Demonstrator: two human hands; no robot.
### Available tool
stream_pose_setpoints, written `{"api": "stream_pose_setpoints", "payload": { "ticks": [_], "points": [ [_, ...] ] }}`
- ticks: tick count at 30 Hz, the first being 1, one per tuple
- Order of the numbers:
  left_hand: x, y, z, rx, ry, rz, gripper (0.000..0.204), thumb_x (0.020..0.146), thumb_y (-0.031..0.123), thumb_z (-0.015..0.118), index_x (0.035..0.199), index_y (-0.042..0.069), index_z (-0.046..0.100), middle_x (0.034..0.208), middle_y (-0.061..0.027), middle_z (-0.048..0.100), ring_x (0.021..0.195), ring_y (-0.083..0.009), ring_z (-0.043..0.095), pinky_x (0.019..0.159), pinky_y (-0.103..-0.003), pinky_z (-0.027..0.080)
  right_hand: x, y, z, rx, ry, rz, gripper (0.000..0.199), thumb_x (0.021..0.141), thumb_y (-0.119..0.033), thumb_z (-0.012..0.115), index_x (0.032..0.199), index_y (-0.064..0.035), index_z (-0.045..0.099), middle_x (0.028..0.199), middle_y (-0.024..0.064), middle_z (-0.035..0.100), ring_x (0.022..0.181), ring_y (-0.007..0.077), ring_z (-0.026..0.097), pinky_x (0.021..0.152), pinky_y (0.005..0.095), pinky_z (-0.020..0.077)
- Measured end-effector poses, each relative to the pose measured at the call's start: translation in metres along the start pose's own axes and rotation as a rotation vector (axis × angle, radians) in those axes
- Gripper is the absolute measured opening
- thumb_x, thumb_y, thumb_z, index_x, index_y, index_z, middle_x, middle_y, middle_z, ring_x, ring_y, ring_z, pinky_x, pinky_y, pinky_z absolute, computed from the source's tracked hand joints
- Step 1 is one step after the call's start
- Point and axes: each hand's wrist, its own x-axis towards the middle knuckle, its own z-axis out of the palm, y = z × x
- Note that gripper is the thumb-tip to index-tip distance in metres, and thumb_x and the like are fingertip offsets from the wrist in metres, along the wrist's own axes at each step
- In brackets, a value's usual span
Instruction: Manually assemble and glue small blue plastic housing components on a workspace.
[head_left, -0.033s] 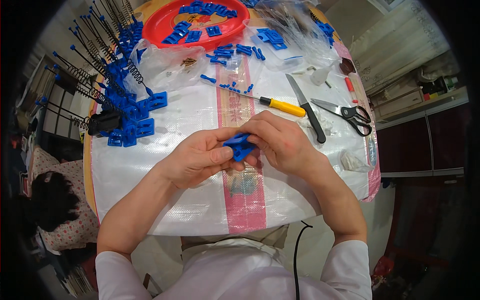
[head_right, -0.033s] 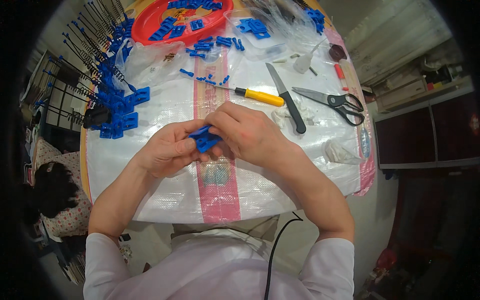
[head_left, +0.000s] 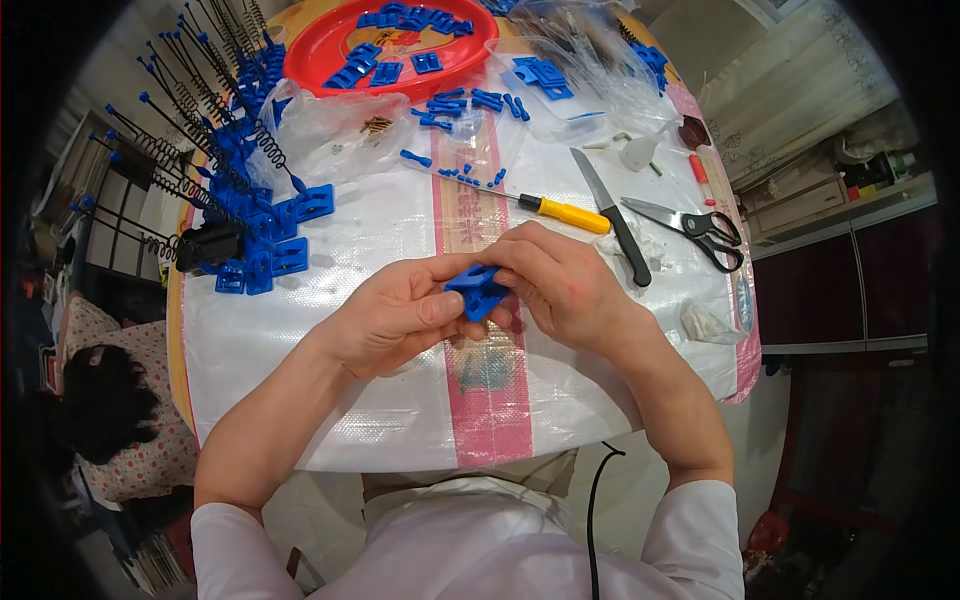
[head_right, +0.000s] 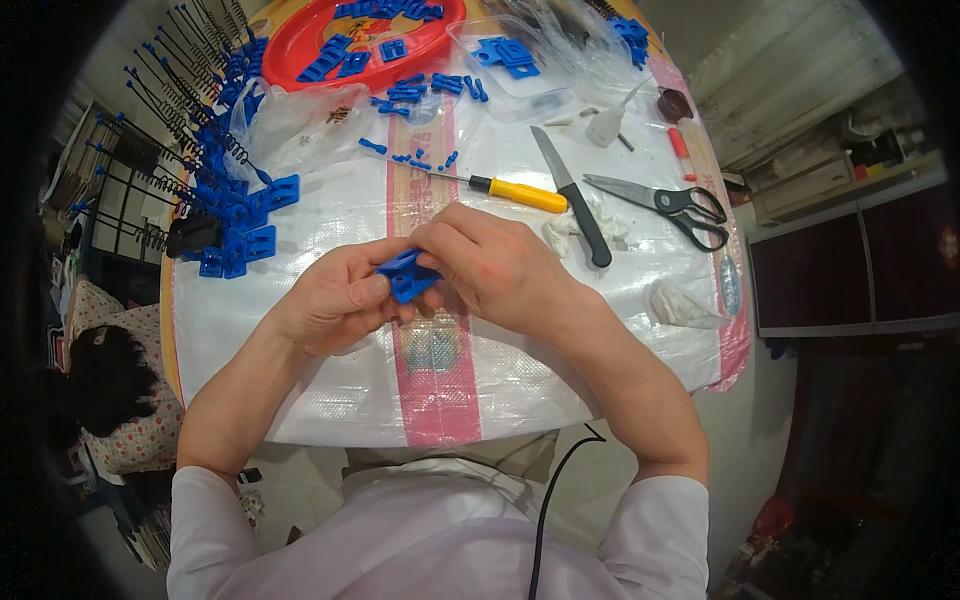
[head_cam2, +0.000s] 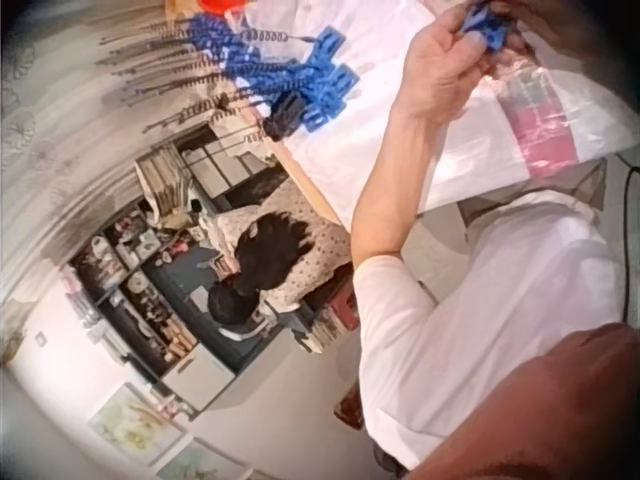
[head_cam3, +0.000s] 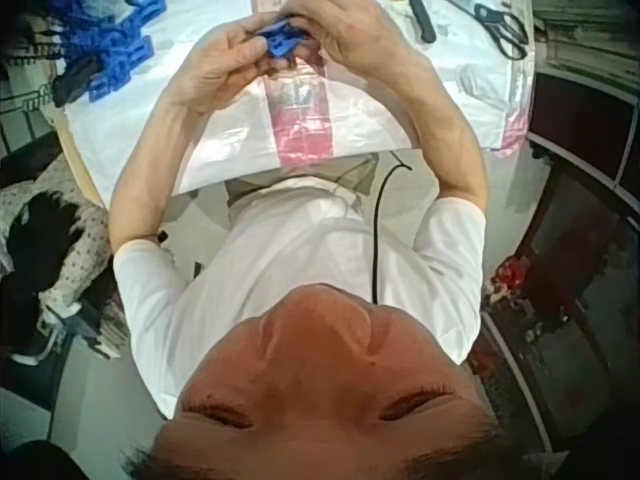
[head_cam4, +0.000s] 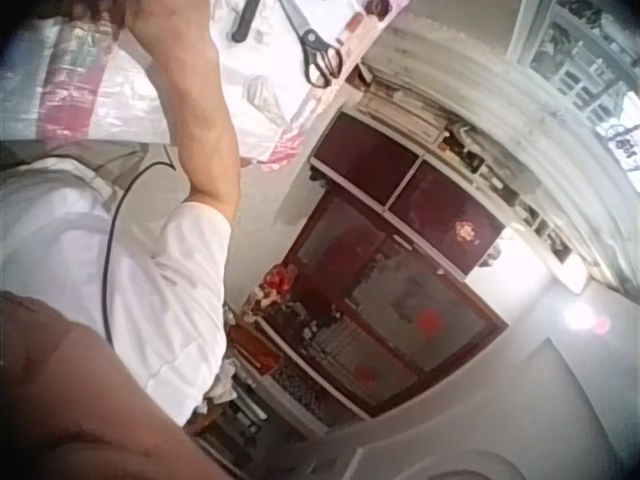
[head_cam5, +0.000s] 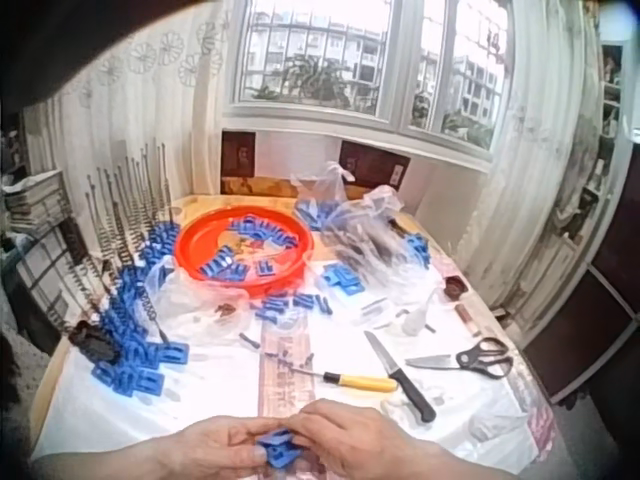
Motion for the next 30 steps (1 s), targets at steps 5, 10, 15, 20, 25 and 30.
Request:
{"api": "stream_pose_setpoints", "payload": {
  "ticks": [5, 10, 15, 20, 25, 30],
  "points": [
    [0.001, -0.003, -0.004, -0.247, -0.058, 0.004, 0.07, 0.097, 0.042, 0.06, 0.144, -0.005, 0.039, 0.124, -0.0117, 0.059, 0.108, -0.0179, 0.058, 0.086, -0.03, 0.045, -0.002, 0.003, 0.003, -0.004, 0.049, 0.013, 0.03, 0.077, -0.004, 0.07, 0.106, -0.0046, 0.063, 0.088, 0.01, 0.06, 0.077, 0.0303, 0.064, 0.065, 0.0385, 0.0531],
    [0.002, -0.008, -0.013, -0.286, -0.096, 0.018, 0.067, 0.099, 0.041, 0.057, 0.145, -0.004, 0.039, 0.127, -0.0096, 0.057, 0.109, -0.0176, 0.057, 0.085, -0.029, 0.044, -0.001, 0.002, 0.003, 0.011, 0.086, -0.025, 0.029, 0.08, 0.0, 0.069, 0.108, -0.0028, 0.063, 0.09, 0.0108, 0.062, 0.079, 0.0301, 0.065, 0.067, 0.0381, 0.0534],
    [0.002, -0.008, -0.013, -0.294, -0.058, 0.017, 0.066, 0.099, 0.041, 0.055, 0.147, -0.002, 0.038, 0.128, -0.0102, 0.057, 0.108, -0.0172, 0.056, 0.084, -0.029, 0.044, 0.0, 0.001, 0.0, 0.025, 0.143, -0.03, 0.027, 0.082, 0.002, 0.068, 0.108, -0.0017, 0.064, 0.092, 0.0116, 0.064, 0.08, 0.0298, 0.066, 0.067, 0.0373, 0.054],
    [0.002, -0.01, -0.011, -0.3, -0.032, 0.016, 0.065, 0.1, 0.041, 0.054, 0.147, 0.0, 0.038, 0.128, -0.0108, 0.057, 0.103, -0.0165, 0.056, 0.084, -0.029, 0.044, 0.0, 0.002, -0.002, 0.049, 0.166, -0.024, 0.024, 0.084, 0.002, 0.067, 0.107, -0.0016, 0.065, 0.09, 0.0118, 0.064, 0.079, 0.0294, 0.066, 0.066, 0.0365, 0.0537],
    [0.002, -0.012, -0.013, -0.268, -0.052, 0.009, 0.063, 0.102, 0.043, 0.048, 0.146, -0.001, 0.039, 0.128, -0.0127, 0.057, 0.102, -0.0162, 0.056, 0.082, -0.029, 0.045, 0.002, -0.001, -0.001, 0.098, 0.181, 0.005, 0.019, 0.086, 0.0, 0.066, 0.105, -0.0017, 0.065, 0.089, 0.0121, 0.064, 0.077, 0.0289, 0.066, 0.065, 0.0356, 0.053],
    [0.005, -0.013, -0.012, -0.286, -0.044, 0.025, 0.057, 0.104, 0.041, 0.044, 0.138, -0.005, 0.043, 0.125, -0.0204, 0.059, 0.096, -0.0209, 0.058, 0.08, -0.032, 0.048, 0.001, 0.001, -0.002, 0.165, 0.177, 0.092, 0.015, 0.087, 0.0, 0.065, 0.102, -0.002, 0.066, 0.086, 0.012, 0.064, 0.075, 0.0269, 0.065, 0.063, 0.0331, 0.0513]
  ]
}}
